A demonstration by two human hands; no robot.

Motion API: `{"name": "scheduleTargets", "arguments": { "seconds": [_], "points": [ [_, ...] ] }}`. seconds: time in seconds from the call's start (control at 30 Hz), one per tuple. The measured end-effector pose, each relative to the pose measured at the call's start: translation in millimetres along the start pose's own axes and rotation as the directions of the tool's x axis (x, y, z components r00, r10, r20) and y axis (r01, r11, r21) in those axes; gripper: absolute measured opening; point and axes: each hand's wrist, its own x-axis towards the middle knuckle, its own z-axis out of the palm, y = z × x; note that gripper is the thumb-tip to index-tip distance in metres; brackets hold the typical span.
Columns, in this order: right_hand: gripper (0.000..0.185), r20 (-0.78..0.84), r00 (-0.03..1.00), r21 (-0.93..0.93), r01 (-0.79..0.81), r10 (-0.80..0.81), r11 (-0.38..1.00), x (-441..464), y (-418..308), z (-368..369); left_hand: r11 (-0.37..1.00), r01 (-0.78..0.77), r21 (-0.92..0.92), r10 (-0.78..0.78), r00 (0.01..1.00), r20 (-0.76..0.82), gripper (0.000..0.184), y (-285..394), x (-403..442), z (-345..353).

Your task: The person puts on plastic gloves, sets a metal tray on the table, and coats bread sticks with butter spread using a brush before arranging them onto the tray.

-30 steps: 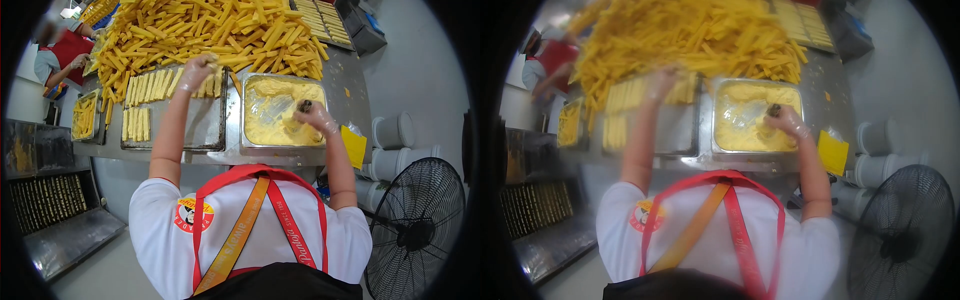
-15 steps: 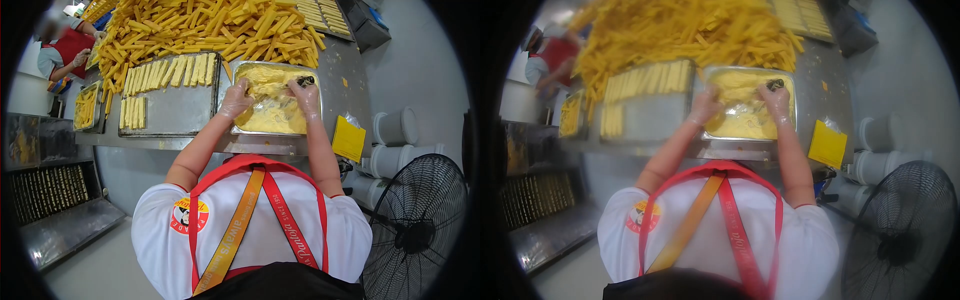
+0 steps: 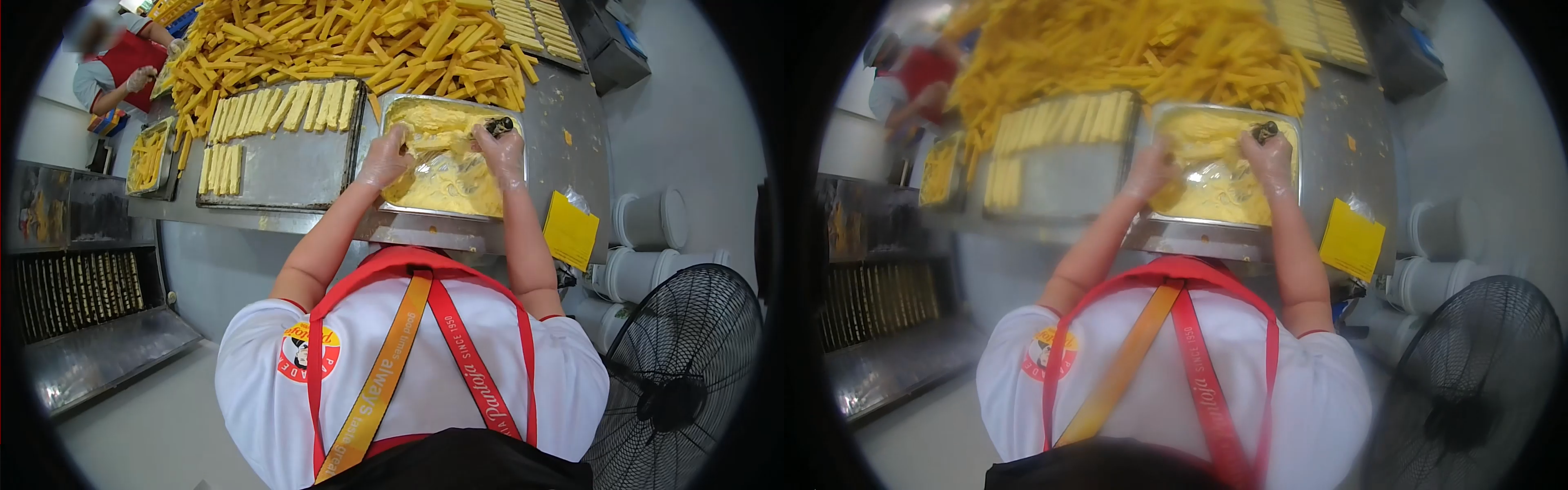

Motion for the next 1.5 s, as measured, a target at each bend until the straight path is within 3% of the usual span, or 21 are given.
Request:
{"name": "scheduleTargets", "arguments": {
  "seconds": [0.1, 0.2, 0.23, 0.33, 0.47, 0.5, 0.6, 0.7, 0.73, 0.83, 0.9, 1.0, 1.03, 1.13, 1.2, 1.23, 1.33, 1.4, 1.43, 1.5],
  "points": [
    [0.021, 0.096, 0.994, 0.464, 0.003, -0.054, 0.886, -34, -34, 16, 0.989, 0.127, -0.081, -0.126, 0.992, 0.014, 0.036, 13, 4, -6],
    [0.020, -0.011, 0.997, 0.110, 0.083, -0.082, 0.990, -16, 6, 16, 0.960, 0.220, -0.174, -0.216, 0.976, 0.037, 0.031, 18, 6, -10],
    [0.021, -0.042, 0.994, -0.099, 0.099, -0.104, 0.990, -10, 10, 10, 0.947, 0.242, -0.211, -0.237, 0.970, 0.053, 0.031, 13, 6, -8],
    [0.021, -0.069, 0.990, -0.064, 0.116, -0.120, 0.991, -9, 7, 8, 0.947, 0.269, -0.175, -0.262, 0.963, 0.058, 0.032, 13, 5, -11],
    [0.026, 0.134, 0.990, 0.385, -0.019, -0.035, 0.923, -42, -33, 18, 0.948, 0.293, -0.124, -0.284, 0.955, 0.087, 0.031, 22, 1, -17],
    [0.027, 0.127, 0.990, 0.324, 0.016, -0.060, 0.946, -33, -19, 16, 0.957, 0.272, -0.101, -0.267, 0.961, 0.067, 0.031, 23, -3, -20],
    [0.026, 0.058, 0.996, -0.089, -0.057, 0.063, 0.994, 4, 30, -1, 0.967, 0.244, -0.070, -0.248, 0.967, -0.056, 0.029, 19, -21, -39],
    [0.025, 0.005, 1.000, -0.090, -0.011, 0.012, 0.996, -2, 21, -5, 0.975, 0.188, -0.118, -0.216, 0.924, -0.314, 0.025, -7, -45, -69],
    [0.025, 0.011, 1.000, -0.051, 0.007, -0.006, 0.999, -7, 18, -4, 0.937, 0.341, -0.078, -0.347, 0.874, -0.340, 0.024, -14, -56, -89],
    [0.025, 0.002, 1.000, 0.004, 0.011, -0.011, 1.000, -11, 22, -1, 0.820, 0.535, 0.205, -0.316, 0.721, -0.617, 0.024, -87, -92, -138],
    [0.023, -0.016, 1.000, 0.035, -0.004, 0.004, 0.999, -14, 16, 5, 0.895, 0.446, 0.031, -0.265, 0.585, -0.767, 0.021, -158, -115, -158],
    [0.021, -0.011, 1.000, 0.014, 0.027, -0.027, 1.000, -9, 16, 13, 0.802, 0.547, 0.239, -0.150, 0.571, -0.807, 0.018, -186, -134, -183],
    [0.021, -0.009, 1.000, -0.004, 0.019, -0.019, 1.000, -10, 13, 16, 0.792, 0.588, 0.166, -0.246, 0.555, -0.794, 0.015, -180, -135, -187],
    [0.020, -0.002, 0.999, -0.097, 0.037, -0.038, 0.995, -15, 6, 22, 0.700, 0.608, 0.375, -0.116, 0.615, -0.780, 0.019, -212, -142, -186],
    [0.018, 0.010, 0.994, -0.204, 0.109, -0.109, 0.973, -24, 6, 28, 0.691, 0.640, 0.337, -0.232, 0.638, -0.735, 0.026, -235, -149, -185],
    [0.017, 0.040, 0.986, -0.223, 0.164, -0.159, 0.961, -36, -7, 34, 0.687, 0.652, 0.321, -0.286, 0.648, -0.706, 0.031, -233, -146, -186],
    [0.017, 0.326, 0.941, 0.074, 0.075, -0.095, 0.994, -58, -10, 46, 0.610, 0.672, 0.419, -0.127, 0.605, -0.786, 0.045, -186, -143, -194],
    [0.016, 0.344, 0.939, -0.065, -0.009, 0.031, 0.998, -47, -13, 38, 0.649, 0.618, 0.444, -0.095, 0.644, -0.759, 0.048, -175, -130, -203],
    [0.015, 0.348, 0.933, -0.135, -0.051, 0.096, 0.990, -38, -13, 32, 0.662, 0.589, 0.464, -0.048, 0.652, -0.757, 0.046, -155, -117, -207],
    [0.016, 0.065, 0.996, -0.047, -0.056, 0.059, 0.997, -3, 5, 7, 0.669, 0.539, 0.513, -0.010, 0.696, -0.718, 0.044, -120, -85, -215]
  ]
}}
